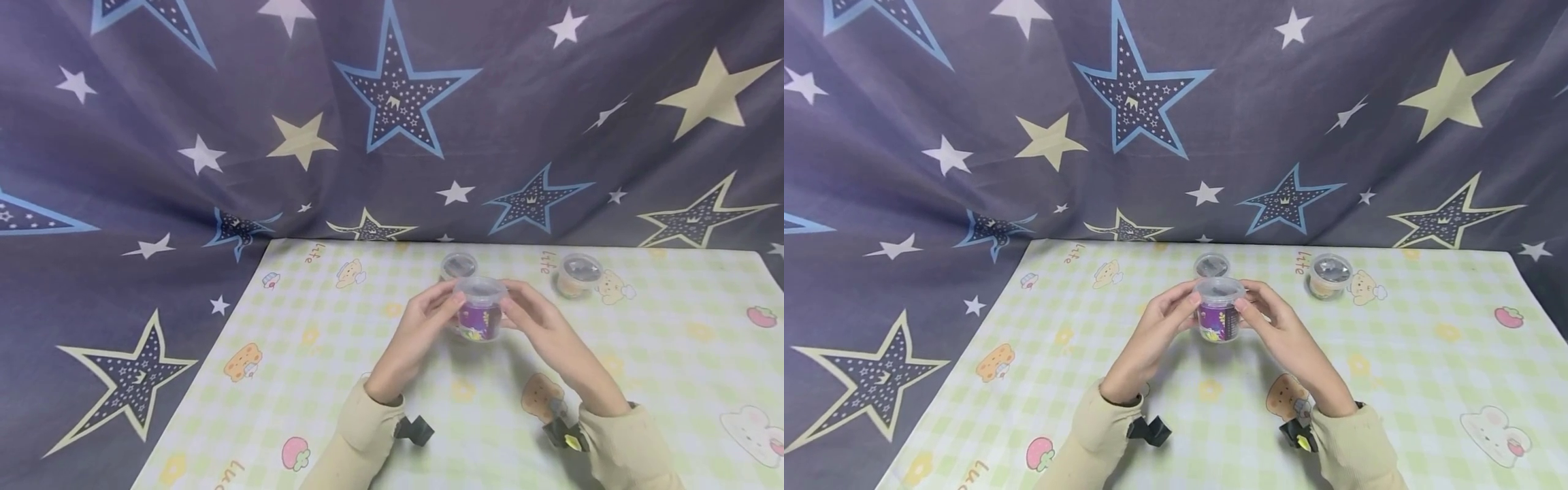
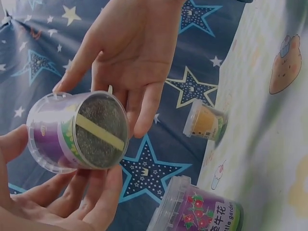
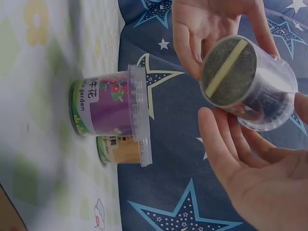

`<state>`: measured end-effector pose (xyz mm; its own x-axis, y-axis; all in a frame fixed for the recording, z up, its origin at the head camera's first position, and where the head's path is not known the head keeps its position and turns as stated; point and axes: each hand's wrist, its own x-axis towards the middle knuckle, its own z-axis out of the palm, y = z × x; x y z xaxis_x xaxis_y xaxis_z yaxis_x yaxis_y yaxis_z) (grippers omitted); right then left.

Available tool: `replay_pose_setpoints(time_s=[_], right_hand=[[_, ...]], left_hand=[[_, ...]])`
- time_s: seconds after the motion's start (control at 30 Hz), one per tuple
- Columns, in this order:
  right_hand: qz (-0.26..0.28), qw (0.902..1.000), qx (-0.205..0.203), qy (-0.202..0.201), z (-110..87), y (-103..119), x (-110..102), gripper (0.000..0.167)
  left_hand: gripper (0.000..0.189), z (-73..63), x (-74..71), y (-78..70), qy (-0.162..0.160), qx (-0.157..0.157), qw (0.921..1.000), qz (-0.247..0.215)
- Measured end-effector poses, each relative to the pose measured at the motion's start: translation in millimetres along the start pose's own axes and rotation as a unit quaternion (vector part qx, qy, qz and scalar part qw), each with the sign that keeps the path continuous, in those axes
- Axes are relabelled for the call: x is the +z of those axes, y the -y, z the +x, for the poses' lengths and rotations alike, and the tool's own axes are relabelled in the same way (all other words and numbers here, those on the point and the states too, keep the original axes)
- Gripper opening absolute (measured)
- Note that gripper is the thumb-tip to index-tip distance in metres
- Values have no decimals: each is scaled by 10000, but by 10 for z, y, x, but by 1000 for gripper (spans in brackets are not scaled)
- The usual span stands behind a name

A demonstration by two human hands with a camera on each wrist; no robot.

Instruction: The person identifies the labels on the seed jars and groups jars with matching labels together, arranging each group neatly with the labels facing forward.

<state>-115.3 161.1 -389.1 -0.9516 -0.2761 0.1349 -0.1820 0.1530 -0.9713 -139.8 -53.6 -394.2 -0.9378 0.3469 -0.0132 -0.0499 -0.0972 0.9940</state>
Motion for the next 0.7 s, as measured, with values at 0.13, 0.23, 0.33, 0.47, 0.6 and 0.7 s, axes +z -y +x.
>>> replay_pose_setpoints(time_s=[0.13,0.23,0.33,0.47,0.6,0.7], right_hand=[[83,9999,54,141,-13,10,17,49],[130,9998,0,146,-15,16,22,48],[112,9999,-62,13,-17,21,29,46],[-126,9994,6,-333,-18,32,48,44],[-559,9955,257,-719,-26,44,74,48],[-691,9933,362,-852,-38,51,98,50]], left_hand=[[47,0,-16,14,175,32,9998,11],[46,2,-22,18,225,63,9997,-24],[46,-3,-10,15,99,60,9999,-27],[44,-4,32,17,-291,119,9995,64],[45,-13,92,15,-533,224,9982,133],[49,-37,130,12,-547,257,9978,289]])
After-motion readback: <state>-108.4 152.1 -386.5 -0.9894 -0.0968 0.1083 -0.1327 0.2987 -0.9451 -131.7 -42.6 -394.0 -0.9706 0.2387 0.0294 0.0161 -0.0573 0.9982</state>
